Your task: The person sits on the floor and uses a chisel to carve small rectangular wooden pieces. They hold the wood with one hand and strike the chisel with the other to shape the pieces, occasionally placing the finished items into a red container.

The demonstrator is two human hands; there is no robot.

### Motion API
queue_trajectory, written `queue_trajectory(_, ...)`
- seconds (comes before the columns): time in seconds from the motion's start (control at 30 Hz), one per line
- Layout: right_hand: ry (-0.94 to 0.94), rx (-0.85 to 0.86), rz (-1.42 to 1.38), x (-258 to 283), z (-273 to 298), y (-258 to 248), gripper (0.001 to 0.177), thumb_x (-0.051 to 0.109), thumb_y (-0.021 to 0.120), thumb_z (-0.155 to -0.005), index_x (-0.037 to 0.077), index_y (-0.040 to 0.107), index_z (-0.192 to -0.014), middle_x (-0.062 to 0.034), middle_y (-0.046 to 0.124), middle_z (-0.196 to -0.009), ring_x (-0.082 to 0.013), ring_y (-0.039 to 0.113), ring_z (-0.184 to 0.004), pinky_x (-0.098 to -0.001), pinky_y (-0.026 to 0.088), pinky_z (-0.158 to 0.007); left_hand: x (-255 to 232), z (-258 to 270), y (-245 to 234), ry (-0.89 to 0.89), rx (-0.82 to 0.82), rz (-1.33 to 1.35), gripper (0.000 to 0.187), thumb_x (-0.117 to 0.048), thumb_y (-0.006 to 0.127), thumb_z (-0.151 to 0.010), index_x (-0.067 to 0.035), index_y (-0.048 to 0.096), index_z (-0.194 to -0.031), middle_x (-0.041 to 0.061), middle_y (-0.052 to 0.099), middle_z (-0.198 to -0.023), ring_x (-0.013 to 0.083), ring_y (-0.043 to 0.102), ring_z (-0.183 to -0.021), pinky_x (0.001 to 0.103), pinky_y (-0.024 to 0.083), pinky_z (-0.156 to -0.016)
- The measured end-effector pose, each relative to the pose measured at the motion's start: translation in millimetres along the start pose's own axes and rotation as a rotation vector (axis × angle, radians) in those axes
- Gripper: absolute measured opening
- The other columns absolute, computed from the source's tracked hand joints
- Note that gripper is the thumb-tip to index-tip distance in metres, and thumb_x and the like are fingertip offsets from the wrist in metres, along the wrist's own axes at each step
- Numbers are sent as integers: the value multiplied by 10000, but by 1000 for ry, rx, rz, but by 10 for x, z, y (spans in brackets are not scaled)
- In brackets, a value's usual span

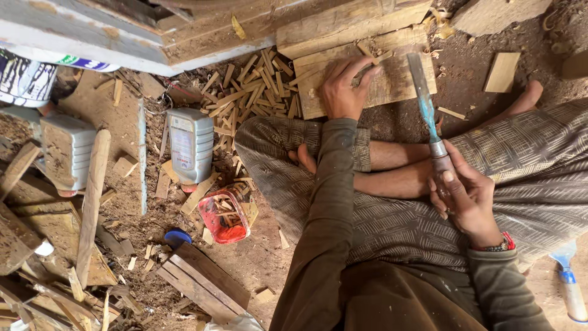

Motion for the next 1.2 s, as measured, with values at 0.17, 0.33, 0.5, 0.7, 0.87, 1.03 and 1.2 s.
queue_trajectory(0.17, 0, 7, -6, -3, -14, -12, 604, 100, 501, -1094, 27, 376, -1681, -119, 625, -883, -107, 506, -518, -243, 431, -421, -191, -118, -128, 44, -3, -52, 442, -351, 901, -781, -172, 774, -1165, 88, 782, -1081, 265, 754, -1017, 441, 624, -939)
queue_trajectory(0.33, 42, -36, 6, -21, -3, -50, 603, 84, 497, -1082, 29, 405, -1676, -111, 621, -874, -110, 489, -516, -245, 407, -423, -251, -190, -208, -21, 118, -75, 318, -227, 818, -904, -203, 805, -1220, 68, 800, -1109, 224, 767, -1014, 384, 645, -971)
queue_trajectory(0.5, 120, -126, 159, -230, -20, -236, 625, 55, 527, -1047, 26, 450, -1667, -131, 650, -839, -127, 518, -516, -262, 419, -430, -393, -267, -834, -126, 190, -11, 273, -216, 834, -943, -136, 797, -1201, 97, 801, -1070, 246, 768, -939, 377, 635, -851)
queue_trajectory(0.7, 262, -220, 230, -790, 98, -606, 655, 8, 590, -1027, 12, 542, -1681, -156, 673, -822, -150, 520, -599, -292, 431, -498, -411, -513, -1500, -220, 28, 74, 216, -169, 841, -956, -83, 808, -1152, 104, 794, -1076, 237, 798, -961, 373, 668, -835)
queue_trajectory(0.87, 115, -68, 387, -1374, 1, -1116, 708, 54, 544, -1049, 18, 392, -1739, -205, 690, -967, -185, 610, -689, -296, 538, -577, -444, -565, -1842, -338, -134, 134, 258, -82, 893, -866, -77, 829, -1116, 121, 813, -1034, 228, 815, -899, 358, 678, -719)
queue_trajectory(1.03, 227, -127, 171, -1712, 460, -1258, 713, 97, 517, -1100, 57, 328, -1787, -254, 682, -1000, -235, 572, -601, -335, 525, -474, -354, -348, -1491, -339, -32, 145, 228, -83, 885, -923, -105, 820, -1140, 108, 818, -1076, 198, 823, -939, 345, 678, -744)
queue_trajectory(1.2, 131, -107, 98, -1159, 202, -856, 721, 52, 525, -1091, 15, 362, -1793, -237, 688, -1019, -171, 622, -573, -282, 534, -459, -436, -345, -639, -61, 124, 33, 211, -155, 860, -939, -127, 801, -1140, 67, 784, -1126, 193, 771, -976, 352, 676, -829)
Point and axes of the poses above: each hand's wrist, its own z-axis away from the middle knuckle, its own y-axis out of the palm, x = y × z, the point moved 6 cm from there along -z, towards the middle knuckle
